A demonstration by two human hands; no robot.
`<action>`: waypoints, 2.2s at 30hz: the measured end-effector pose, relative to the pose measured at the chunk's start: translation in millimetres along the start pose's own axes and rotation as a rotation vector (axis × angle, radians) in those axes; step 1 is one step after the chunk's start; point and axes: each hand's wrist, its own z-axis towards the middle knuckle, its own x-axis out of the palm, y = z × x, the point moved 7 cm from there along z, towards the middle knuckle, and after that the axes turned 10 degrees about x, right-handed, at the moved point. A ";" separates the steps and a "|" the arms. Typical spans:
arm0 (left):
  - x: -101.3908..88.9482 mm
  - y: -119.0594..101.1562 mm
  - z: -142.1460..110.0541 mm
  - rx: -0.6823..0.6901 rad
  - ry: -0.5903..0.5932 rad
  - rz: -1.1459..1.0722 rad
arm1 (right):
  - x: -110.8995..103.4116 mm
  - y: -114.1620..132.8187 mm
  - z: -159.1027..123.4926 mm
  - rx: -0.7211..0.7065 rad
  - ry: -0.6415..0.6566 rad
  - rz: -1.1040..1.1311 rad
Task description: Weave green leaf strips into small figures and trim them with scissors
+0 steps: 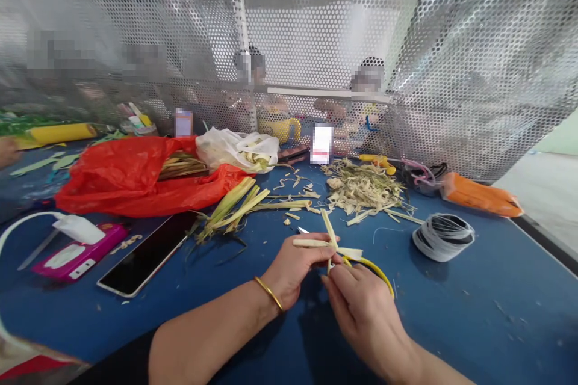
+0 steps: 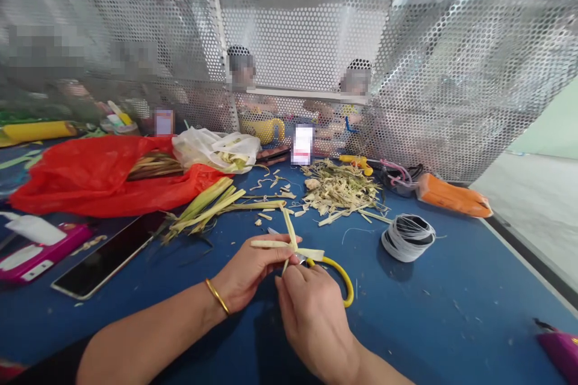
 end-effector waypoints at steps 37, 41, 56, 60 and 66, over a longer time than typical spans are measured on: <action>6.9 -15.6 -0.8 -0.155 0.412 0.028 | -31.7 -61.9 30.8 0.288 0.030 0.043; 10.4 -16.4 -3.7 -0.195 0.499 0.014 | -32.6 -66.8 34.5 0.269 0.050 0.114; 11.5 -3.5 -4.6 -0.051 0.300 0.429 | -20.6 -55.3 27.4 0.231 0.073 0.132; 11.0 -2.9 -2.3 -0.029 0.303 0.445 | -24.4 -54.7 27.0 0.269 0.018 0.129; 10.1 -4.2 -1.3 -0.045 0.331 0.443 | -22.9 -60.0 26.8 0.359 0.001 0.150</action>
